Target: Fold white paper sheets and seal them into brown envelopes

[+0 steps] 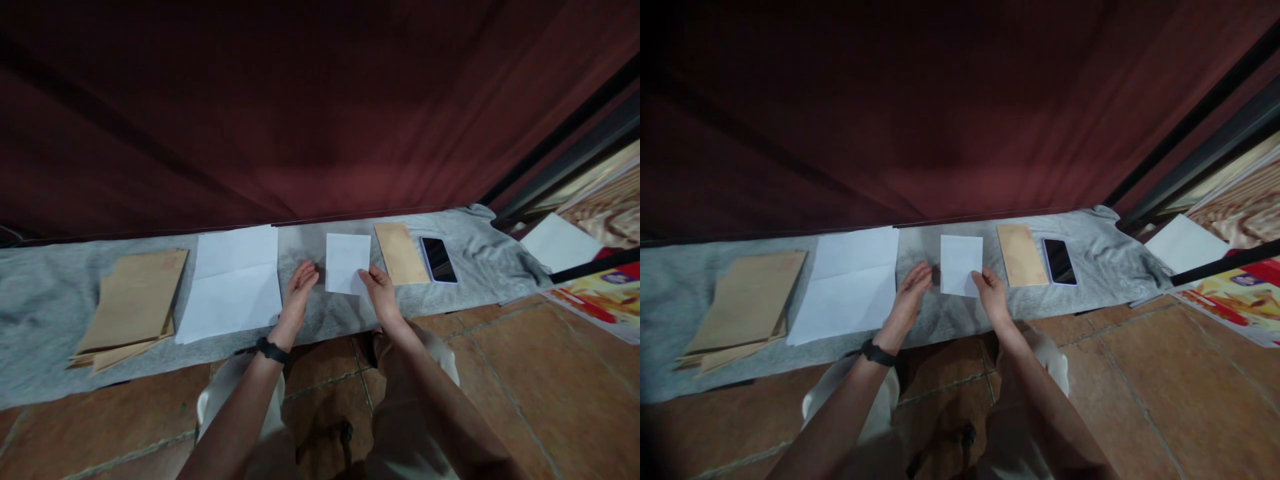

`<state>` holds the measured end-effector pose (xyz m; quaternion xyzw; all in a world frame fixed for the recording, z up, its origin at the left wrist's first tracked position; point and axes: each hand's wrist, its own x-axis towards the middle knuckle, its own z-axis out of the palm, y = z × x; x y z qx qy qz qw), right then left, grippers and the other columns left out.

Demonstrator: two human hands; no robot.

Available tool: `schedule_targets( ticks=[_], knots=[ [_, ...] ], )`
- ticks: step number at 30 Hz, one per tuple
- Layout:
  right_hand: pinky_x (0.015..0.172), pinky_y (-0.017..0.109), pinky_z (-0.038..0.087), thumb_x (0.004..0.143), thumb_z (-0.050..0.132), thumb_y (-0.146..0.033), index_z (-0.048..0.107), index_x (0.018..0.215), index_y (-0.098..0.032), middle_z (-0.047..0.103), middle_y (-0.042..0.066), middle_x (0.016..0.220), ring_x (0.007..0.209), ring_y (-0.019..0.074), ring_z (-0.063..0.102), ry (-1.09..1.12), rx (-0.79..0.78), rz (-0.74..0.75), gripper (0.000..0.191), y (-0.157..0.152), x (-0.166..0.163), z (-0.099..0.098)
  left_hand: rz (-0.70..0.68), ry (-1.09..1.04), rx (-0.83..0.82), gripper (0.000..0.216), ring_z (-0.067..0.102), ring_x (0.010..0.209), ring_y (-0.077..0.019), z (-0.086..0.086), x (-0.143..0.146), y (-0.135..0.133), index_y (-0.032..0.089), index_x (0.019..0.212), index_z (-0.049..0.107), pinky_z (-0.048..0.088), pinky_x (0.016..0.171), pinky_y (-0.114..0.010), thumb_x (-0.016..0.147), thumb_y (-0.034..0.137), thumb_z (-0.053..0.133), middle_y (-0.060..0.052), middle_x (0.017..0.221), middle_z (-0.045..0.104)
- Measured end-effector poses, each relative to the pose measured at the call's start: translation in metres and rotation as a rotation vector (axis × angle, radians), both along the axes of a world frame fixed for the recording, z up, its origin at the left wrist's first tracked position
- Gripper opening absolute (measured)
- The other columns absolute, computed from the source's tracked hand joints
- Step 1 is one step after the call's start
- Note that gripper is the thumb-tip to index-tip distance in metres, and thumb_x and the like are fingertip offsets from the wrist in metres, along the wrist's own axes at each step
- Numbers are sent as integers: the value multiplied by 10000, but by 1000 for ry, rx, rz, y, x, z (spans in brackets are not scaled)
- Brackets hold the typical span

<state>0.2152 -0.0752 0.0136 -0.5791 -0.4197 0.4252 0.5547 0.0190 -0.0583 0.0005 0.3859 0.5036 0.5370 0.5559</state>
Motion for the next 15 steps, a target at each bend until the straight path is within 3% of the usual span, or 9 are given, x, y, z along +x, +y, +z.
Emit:
schedule_targets(
  ticks=[4,10,15],
  knots=[
    [549,245,430,679,750,-532,685,763,-213,662,-22,673,579,137,541,160,-84,47,336,-2,-5,5,-93,24,-20,510,663,1074,-219,1,5,-1,198,1184,665,524,875,-323,753,455,750,-94,1179,712],
    [588,270,462,647,755,-557,693,772,-216,700,-1,710,622,166,585,162,-130,70,368,-2,-8,4,-182,127,-33,332,619,725,-152,-1,8,-3,184,829,698,475,674,-261,729,497,746,-10,782,697],
    [553,250,431,648,747,-512,700,778,-225,684,-21,683,587,145,554,164,-151,59,318,2,-8,-1,-166,132,-35,276,558,629,-126,-9,6,-2,186,746,663,423,587,-236,726,449,744,18,688,644]
  ],
)
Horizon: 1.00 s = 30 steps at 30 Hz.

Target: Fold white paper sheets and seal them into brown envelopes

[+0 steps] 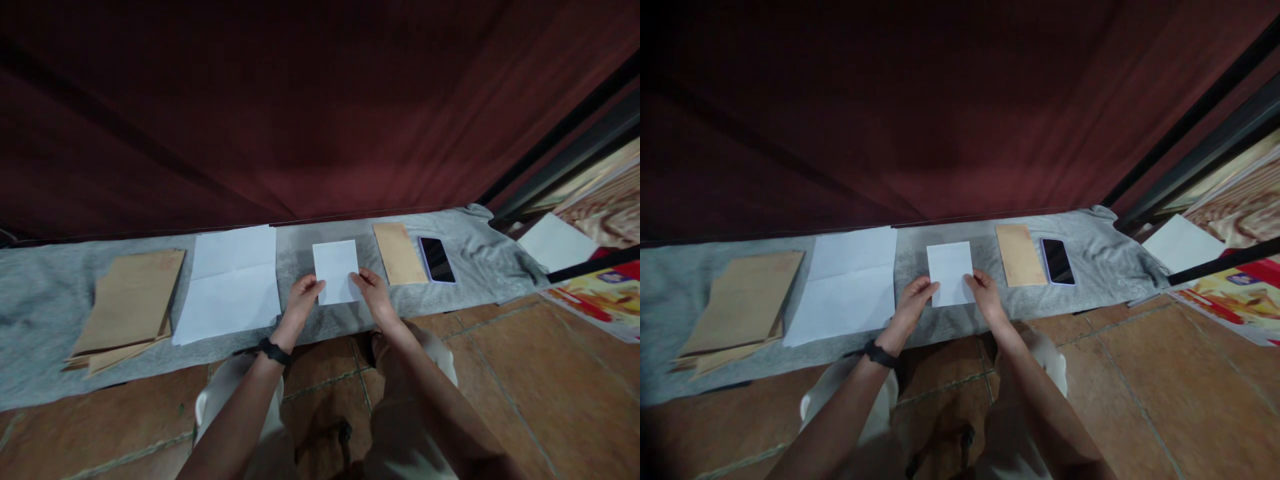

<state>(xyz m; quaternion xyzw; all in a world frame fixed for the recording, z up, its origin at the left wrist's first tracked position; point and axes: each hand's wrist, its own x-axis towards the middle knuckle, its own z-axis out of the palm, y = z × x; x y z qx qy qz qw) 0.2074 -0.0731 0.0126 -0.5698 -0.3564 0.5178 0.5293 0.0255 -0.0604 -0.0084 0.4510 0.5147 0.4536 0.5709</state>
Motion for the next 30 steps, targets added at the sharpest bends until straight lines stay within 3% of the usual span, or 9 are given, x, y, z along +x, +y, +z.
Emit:
schedule_targets(
  ticks=[7,13,17,20,24,30],
  knots=[
    [500,229,397,644,740,-458,688,732,-220,626,-42,605,535,118,512,-14,-30,30,259,3,-2,-4,137,30,-10,241,593,689,-136,-7,-2,6,184,782,676,464,635,-240,717,409,731,1,754,678],
    [446,216,401,615,766,-448,683,734,-220,607,-48,565,495,114,519,7,-83,70,270,3,-3,-10,155,32,-18,211,596,659,-135,-9,-2,13,185,770,692,454,608,-239,707,381,736,9,719,678],
    [498,245,491,594,799,-439,674,758,-203,665,-14,624,554,146,609,44,-163,152,313,0,-3,-12,180,16,-17,259,627,699,-139,-9,-1,21,183,883,720,479,634,-244,715,380,742,-3,781,711],
    [547,275,540,592,814,-430,679,789,-202,710,12,688,590,165,650,87,-191,133,331,-1,-4,-11,223,-16,-33,353,638,728,-146,-9,-1,23,180,998,713,482,620,-243,712,382,760,-16,826,715],
    [569,281,565,578,822,-407,701,832,-196,735,19,749,608,162,661,134,-191,56,351,-1,-5,-13,163,-6,-67,416,635,715,-157,-10,-2,20,180,1064,691,466,565,-240,685,332,769,-11,799,691],
    [533,260,548,662,778,-403,679,899,-201,742,25,793,619,162,674,124,-164,-17,327,1,4,-15,24,76,10,236,592,624,-127,-9,-3,25,187,918,724,435,558,-224,688,214,674,9,716,681]
  ],
)
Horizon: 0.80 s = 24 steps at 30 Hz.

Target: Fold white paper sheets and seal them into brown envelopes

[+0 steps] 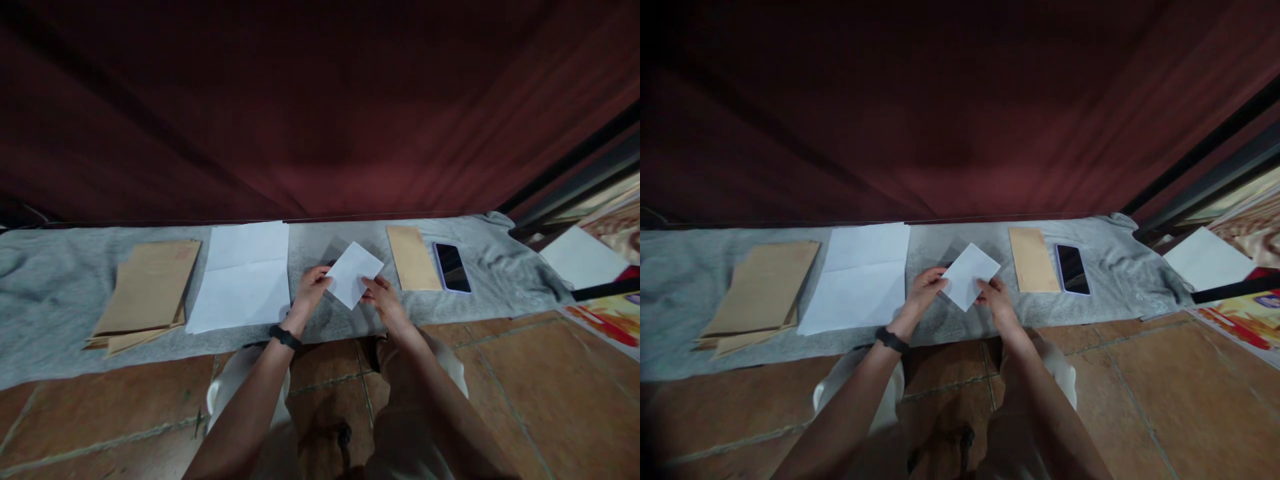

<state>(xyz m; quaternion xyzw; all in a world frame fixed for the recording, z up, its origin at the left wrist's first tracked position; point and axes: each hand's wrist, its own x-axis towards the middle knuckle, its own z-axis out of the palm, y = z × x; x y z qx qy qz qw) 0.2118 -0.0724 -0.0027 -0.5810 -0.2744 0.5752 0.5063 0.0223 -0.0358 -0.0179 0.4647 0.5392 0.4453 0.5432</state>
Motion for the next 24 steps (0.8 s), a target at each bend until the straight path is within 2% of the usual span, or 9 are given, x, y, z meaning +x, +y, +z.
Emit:
schedule_targets(
  ticks=[3,7,10,14,18,21,24],
  knots=[
    [516,256,547,659,782,-385,663,886,-206,713,-3,717,570,148,647,-17,14,-81,312,2,11,-1,-28,68,65,191,604,640,-129,0,-2,4,193,877,735,448,584,-224,698,192,668,12,716,691],
    [525,273,565,619,792,-367,646,789,-204,658,-26,634,513,131,600,-68,0,-77,277,4,19,-3,13,142,120,186,623,682,-140,-3,-3,7,202,890,741,478,646,-245,719,153,686,4,749,704],
    [555,294,584,589,809,-356,620,738,-205,657,-19,625,533,147,625,-67,-17,-80,284,4,19,-6,37,200,148,230,648,732,-158,-5,-2,7,207,951,744,504,713,-275,753,115,673,-15,796,720],
    [617,318,604,568,838,-364,613,747,-208,672,-13,653,584,167,667,-52,-4,-72,327,2,17,-8,93,297,197,255,677,852,-180,-7,1,8,202,989,735,530,820,-316,787,77,644,-54,966,745],
    [624,319,615,565,867,-340,628,746,-210,689,-7,657,594,177,683,-17,-38,-90,327,-1,16,-10,135,328,214,254,673,891,-180,-7,2,11,192,1021,724,530,864,-327,809,80,640,-67,1043,736],
    [601,320,616,606,851,-315,641,728,-208,717,22,658,605,198,702,1,-98,-82,266,-3,15,-9,163,345,215,254,675,898,-178,-7,2,13,183,1030,719,533,865,-319,816,75,635,-70,1040,728],
    [575,315,614,727,775,-361,651,712,-203,744,60,681,605,205,715,-4,-135,-39,202,-5,15,-6,170,377,225,264,682,907,-178,-6,2,14,184,1038,717,541,870,-322,828,63,612,-68,1044,722]
  ],
)
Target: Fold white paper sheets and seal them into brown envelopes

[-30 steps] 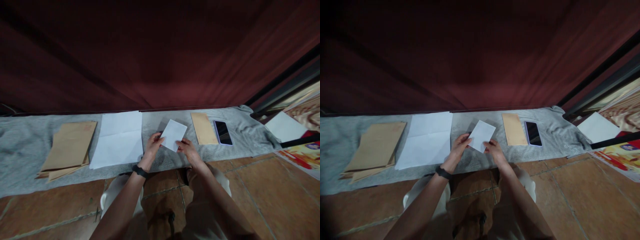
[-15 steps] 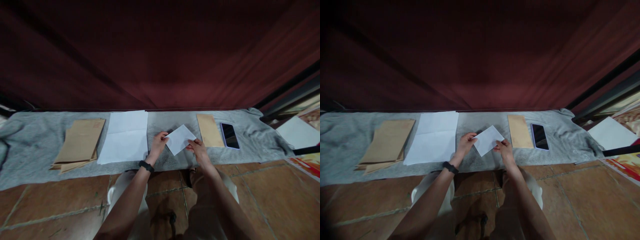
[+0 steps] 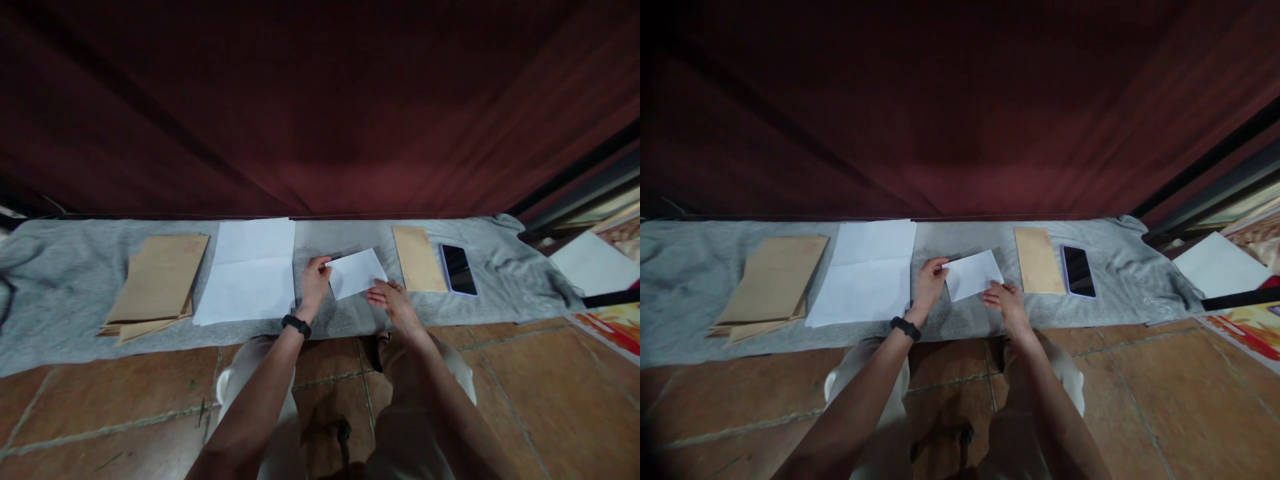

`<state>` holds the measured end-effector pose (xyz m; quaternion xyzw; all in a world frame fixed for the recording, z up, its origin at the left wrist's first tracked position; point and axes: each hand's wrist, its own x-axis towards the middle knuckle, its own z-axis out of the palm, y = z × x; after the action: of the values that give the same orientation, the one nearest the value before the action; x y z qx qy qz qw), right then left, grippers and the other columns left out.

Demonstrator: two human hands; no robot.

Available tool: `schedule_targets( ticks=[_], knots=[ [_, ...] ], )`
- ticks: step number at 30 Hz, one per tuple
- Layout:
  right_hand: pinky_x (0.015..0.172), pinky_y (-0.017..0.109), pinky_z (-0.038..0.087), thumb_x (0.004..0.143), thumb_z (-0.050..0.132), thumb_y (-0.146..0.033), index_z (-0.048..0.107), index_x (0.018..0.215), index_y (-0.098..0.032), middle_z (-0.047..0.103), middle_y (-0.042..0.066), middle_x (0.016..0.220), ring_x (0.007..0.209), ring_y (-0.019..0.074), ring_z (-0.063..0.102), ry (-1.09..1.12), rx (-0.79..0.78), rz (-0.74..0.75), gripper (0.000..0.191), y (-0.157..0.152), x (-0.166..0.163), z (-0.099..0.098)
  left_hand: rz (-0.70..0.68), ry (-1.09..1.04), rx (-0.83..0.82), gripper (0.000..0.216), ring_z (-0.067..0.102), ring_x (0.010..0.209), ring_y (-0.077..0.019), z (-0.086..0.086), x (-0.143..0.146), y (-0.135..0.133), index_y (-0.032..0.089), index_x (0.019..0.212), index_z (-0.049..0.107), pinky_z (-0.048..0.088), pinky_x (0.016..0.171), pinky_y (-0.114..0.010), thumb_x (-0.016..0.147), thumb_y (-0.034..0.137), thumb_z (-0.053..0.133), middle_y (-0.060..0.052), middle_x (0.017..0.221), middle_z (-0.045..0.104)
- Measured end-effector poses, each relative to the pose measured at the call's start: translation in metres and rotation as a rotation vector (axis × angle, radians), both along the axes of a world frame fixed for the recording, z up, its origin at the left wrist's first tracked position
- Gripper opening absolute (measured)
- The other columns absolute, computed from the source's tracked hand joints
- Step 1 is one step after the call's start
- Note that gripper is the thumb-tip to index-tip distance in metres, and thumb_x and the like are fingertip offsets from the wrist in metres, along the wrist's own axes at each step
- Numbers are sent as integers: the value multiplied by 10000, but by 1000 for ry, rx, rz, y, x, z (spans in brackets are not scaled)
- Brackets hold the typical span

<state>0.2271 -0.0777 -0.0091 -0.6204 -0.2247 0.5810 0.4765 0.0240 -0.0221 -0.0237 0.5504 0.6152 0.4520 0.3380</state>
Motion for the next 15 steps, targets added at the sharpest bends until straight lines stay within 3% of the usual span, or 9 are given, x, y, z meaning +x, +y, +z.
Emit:
schedule_targets(
  ticks=[7,15],
  knots=[
    [512,234,577,858,657,-250,677,710,-166,765,69,696,506,142,667,-78,-69,72,171,-3,0,7,-17,126,51,311,684,944,-180,-2,1,0,169,1050,704,570,878,-328,813,9,582,-81,1078,697],
    [458,219,541,911,596,-217,680,687,-153,738,58,626,440,123,614,-184,-77,102,247,-2,1,8,-189,418,199,368,564,1304,-257,-15,5,-15,140,1189,639,481,1112,-432,863,18,516,-171,1427,534]
  ],
)
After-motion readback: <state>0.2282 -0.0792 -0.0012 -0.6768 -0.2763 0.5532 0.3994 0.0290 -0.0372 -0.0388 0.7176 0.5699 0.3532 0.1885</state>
